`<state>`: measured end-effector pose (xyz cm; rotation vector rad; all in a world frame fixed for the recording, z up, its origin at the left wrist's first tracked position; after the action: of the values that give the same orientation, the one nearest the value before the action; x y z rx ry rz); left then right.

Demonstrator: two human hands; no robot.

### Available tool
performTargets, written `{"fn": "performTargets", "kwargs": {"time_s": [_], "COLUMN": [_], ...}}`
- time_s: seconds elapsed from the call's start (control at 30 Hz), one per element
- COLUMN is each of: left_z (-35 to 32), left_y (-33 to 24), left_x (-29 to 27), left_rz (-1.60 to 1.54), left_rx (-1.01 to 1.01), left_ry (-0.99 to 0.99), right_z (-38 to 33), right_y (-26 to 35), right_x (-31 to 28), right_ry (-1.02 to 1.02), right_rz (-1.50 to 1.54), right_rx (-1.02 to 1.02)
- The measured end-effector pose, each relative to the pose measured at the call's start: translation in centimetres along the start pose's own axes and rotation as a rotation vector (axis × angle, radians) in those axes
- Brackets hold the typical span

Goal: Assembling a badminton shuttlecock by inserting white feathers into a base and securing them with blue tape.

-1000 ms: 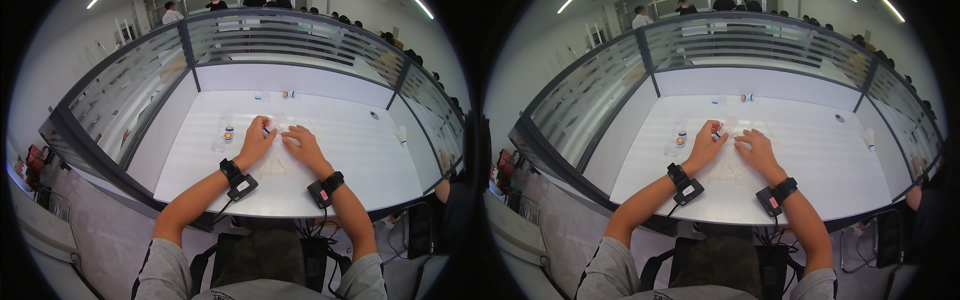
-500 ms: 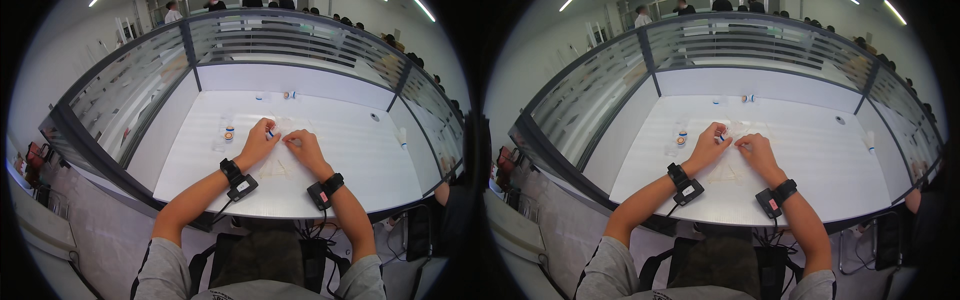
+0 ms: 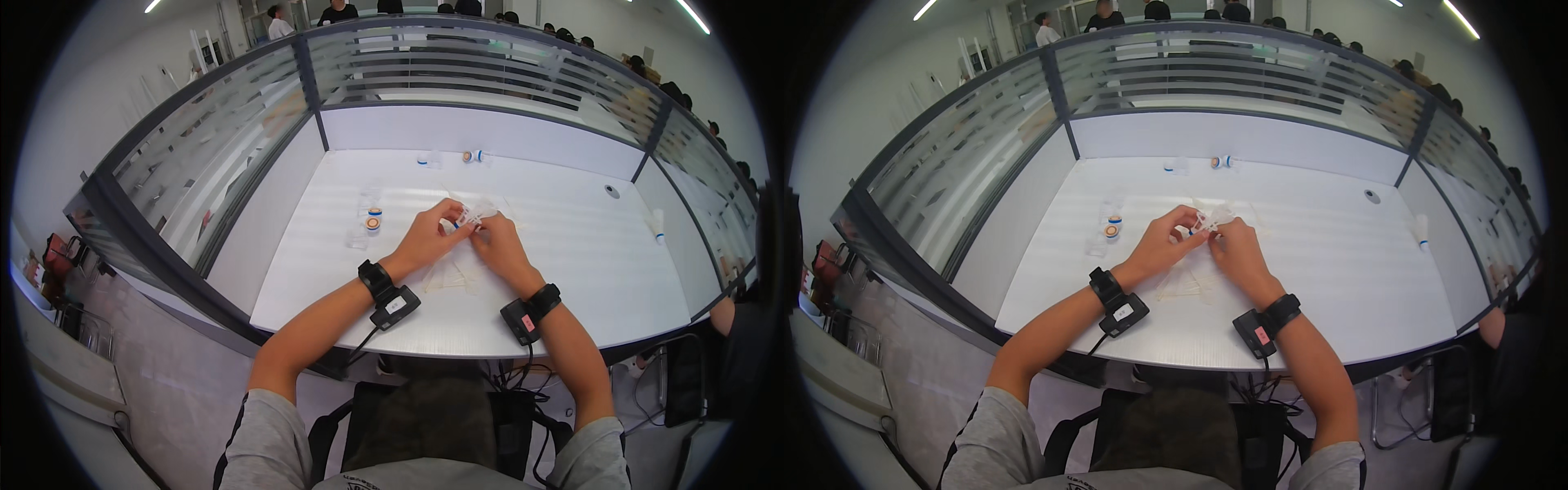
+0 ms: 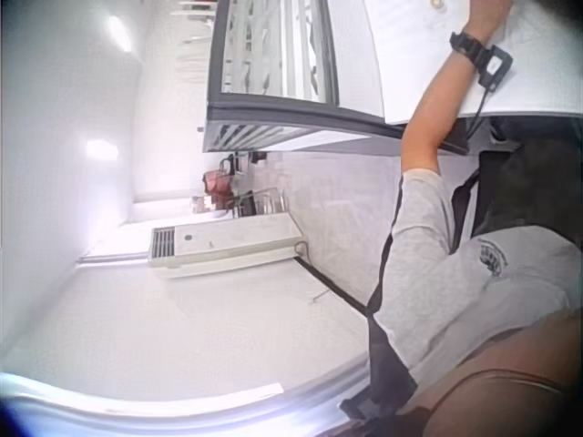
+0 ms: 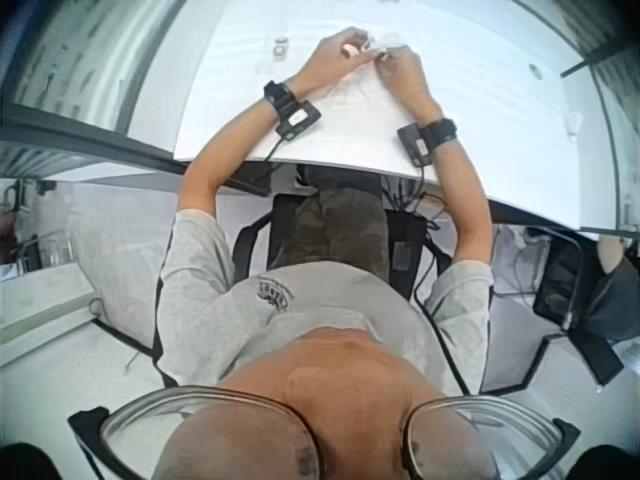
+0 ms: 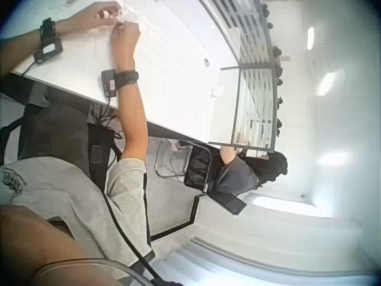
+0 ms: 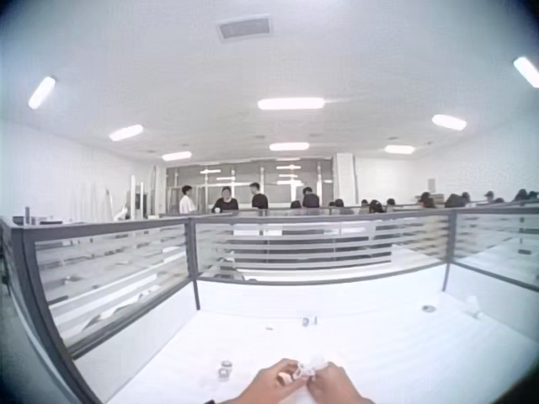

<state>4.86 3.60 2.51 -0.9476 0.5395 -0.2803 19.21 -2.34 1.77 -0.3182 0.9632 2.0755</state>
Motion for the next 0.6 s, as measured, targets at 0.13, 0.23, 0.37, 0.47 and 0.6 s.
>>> {"fn": "performTargets", "kwargs": {"time_s": [0.13, 0.23, 0.37, 0.47, 0.6], "left_z": [0.1, -0.1, -1.5, -1.8, -1.8], "left_y": [-0.8, -1.9, -3.7, -4.5, -4.3], "left_x": [0.5, 1.6, 3.0, 3.5, 3.7], "left_rz": [-0.12, -0.178, -0.125, -0.017, -0.088], "left_rx": [0.094, 0.186, 0.266, 0.282, 0.159], "left_ry": [0.043, 0.099, 0.257, 0.273, 0.343], "right_z": [0.3, -0.7, -1.2, -1.4, -1.4], "right_y": [0.3, 0.4, 3.6, 5.4, 4.3], "right_x": [1.5, 2.2, 1.2, -0.7, 0.2], "right_ry": [0.154, 0.056, 0.129, 0.084, 0.109], "right_rz": [-0.245, -0.183, -0.189, -0.057, 0.033], "right_rx": [-0.108, -0.034, -0.244, -0.239, -0.163]}}
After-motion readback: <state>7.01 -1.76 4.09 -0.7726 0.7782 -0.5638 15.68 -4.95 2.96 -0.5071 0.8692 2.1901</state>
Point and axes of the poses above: each hand's wrist, its own z-axis towards the middle knuckle, its own x-axis out of the palm, y = z × x, the point moved 6 cm from there along z, towards the middle knuckle, and after that the axes turned 7 degrees about -y, right-handed, at the moved point
